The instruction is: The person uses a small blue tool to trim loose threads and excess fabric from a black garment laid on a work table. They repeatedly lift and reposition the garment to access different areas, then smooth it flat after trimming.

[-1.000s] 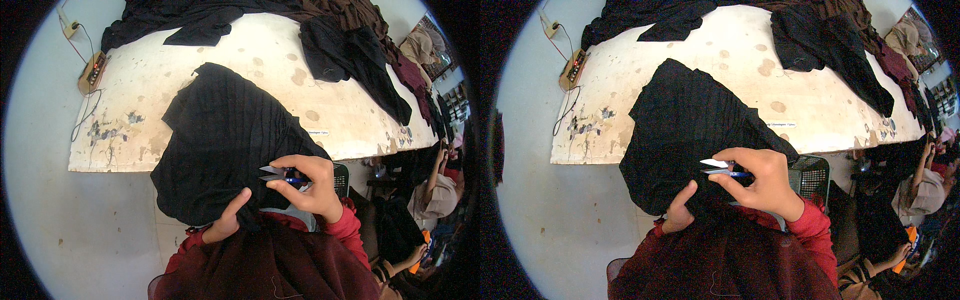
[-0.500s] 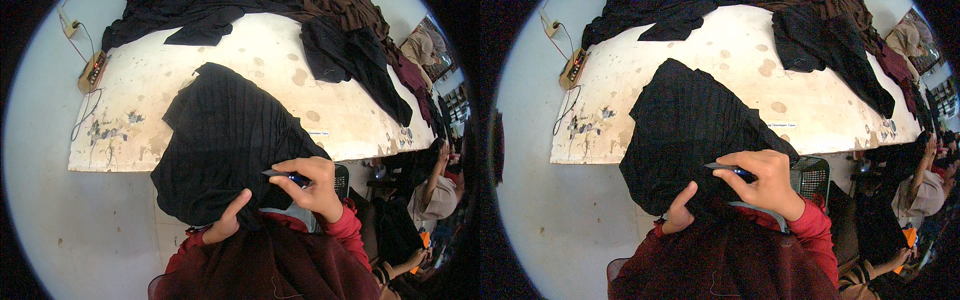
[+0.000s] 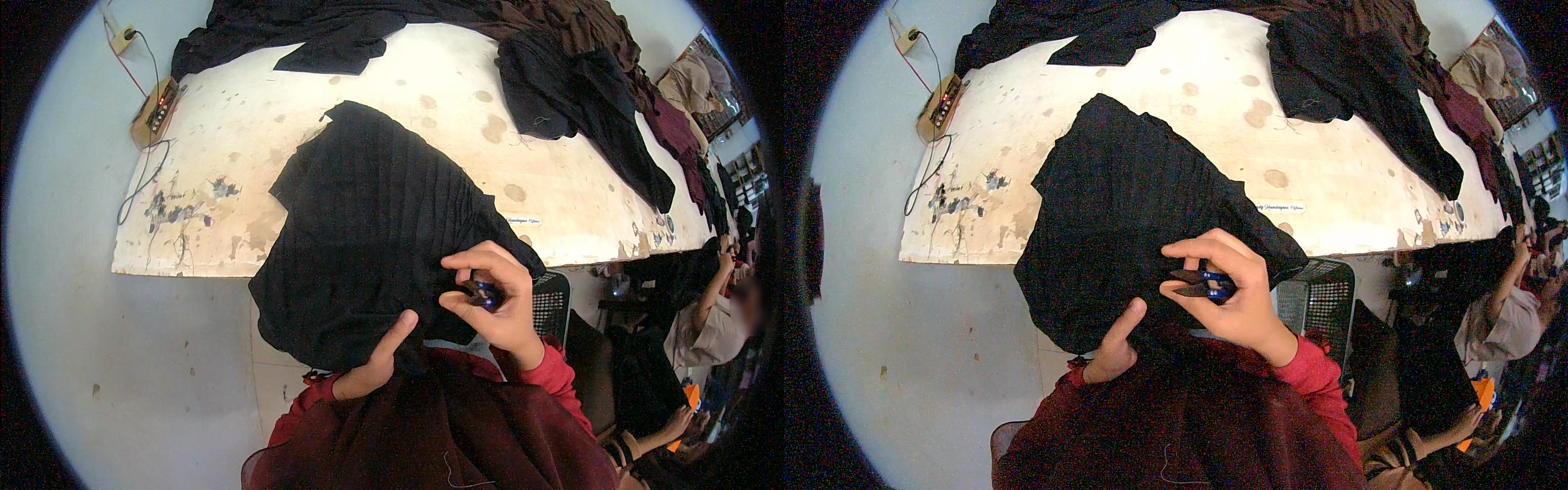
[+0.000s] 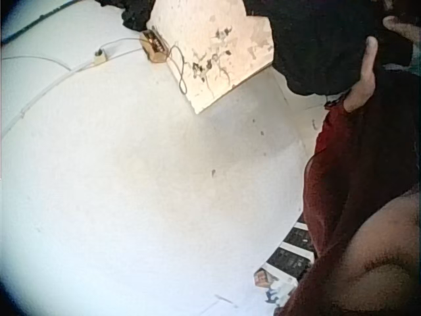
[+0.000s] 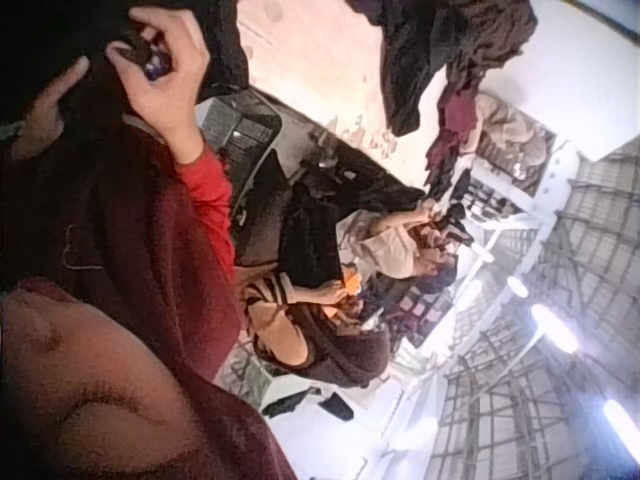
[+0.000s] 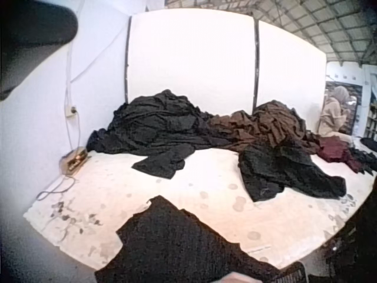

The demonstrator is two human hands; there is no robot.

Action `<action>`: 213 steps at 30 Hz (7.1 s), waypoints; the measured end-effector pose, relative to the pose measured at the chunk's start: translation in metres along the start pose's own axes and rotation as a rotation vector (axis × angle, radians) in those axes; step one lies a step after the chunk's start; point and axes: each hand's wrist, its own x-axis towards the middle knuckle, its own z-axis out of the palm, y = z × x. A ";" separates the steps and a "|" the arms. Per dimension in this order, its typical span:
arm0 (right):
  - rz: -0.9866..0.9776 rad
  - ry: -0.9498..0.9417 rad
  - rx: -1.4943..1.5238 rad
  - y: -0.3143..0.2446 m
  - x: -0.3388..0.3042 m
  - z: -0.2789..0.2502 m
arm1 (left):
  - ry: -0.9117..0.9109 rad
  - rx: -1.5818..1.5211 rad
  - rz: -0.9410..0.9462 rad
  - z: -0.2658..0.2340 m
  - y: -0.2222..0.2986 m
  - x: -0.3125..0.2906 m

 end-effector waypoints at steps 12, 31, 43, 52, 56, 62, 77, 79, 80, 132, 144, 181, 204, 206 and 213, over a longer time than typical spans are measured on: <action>-0.091 -0.211 -0.041 -0.013 0.004 -0.005 | 0.125 -0.042 -0.004 0.001 -0.005 0.001; -0.079 -0.038 -0.257 -0.020 0.015 -0.012 | 0.147 0.126 0.123 0.013 0.020 -0.003; 0.480 -0.054 0.311 0.003 -0.004 0.020 | 0.098 0.888 0.512 0.021 0.048 -0.008; 0.155 0.004 0.126 0.003 -0.001 0.010 | 0.191 0.275 0.264 0.025 0.038 -0.009; -0.016 -0.028 -0.185 -0.011 -0.002 -0.001 | 0.270 0.588 0.409 0.024 0.040 -0.009; -0.154 0.026 -0.385 -0.013 -0.003 0.003 | 0.262 0.797 0.431 0.020 0.039 -0.011; -0.257 0.031 -0.513 -0.010 0.000 0.002 | 0.267 0.613 0.358 0.022 0.040 -0.012; -0.252 0.025 -0.511 -0.008 -0.002 0.001 | 0.280 0.634 0.362 0.022 0.040 -0.012; -0.249 0.022 -0.511 -0.006 -0.003 0.001 | 0.293 0.646 0.369 0.022 0.038 -0.012; -0.069 0.061 -0.215 -0.002 -0.002 0.006 | 0.291 0.917 0.532 0.024 0.045 -0.013; -0.238 0.059 -0.367 -0.002 0.004 0.010 | 0.237 0.906 0.610 0.017 0.037 -0.012; -0.257 -0.176 -0.475 -0.025 0.027 0.000 | 0.317 0.143 0.352 0.017 0.019 -0.003; -0.137 -0.223 -0.129 -0.022 0.022 0.010 | 0.438 1.080 0.637 0.018 0.023 -0.011; -0.152 -0.216 -0.167 -0.010 0.022 0.014 | 0.407 0.961 0.531 0.019 0.034 -0.011; 0.122 0.197 -0.161 0.014 0.040 0.020 | 0.462 0.688 0.466 0.023 0.030 -0.009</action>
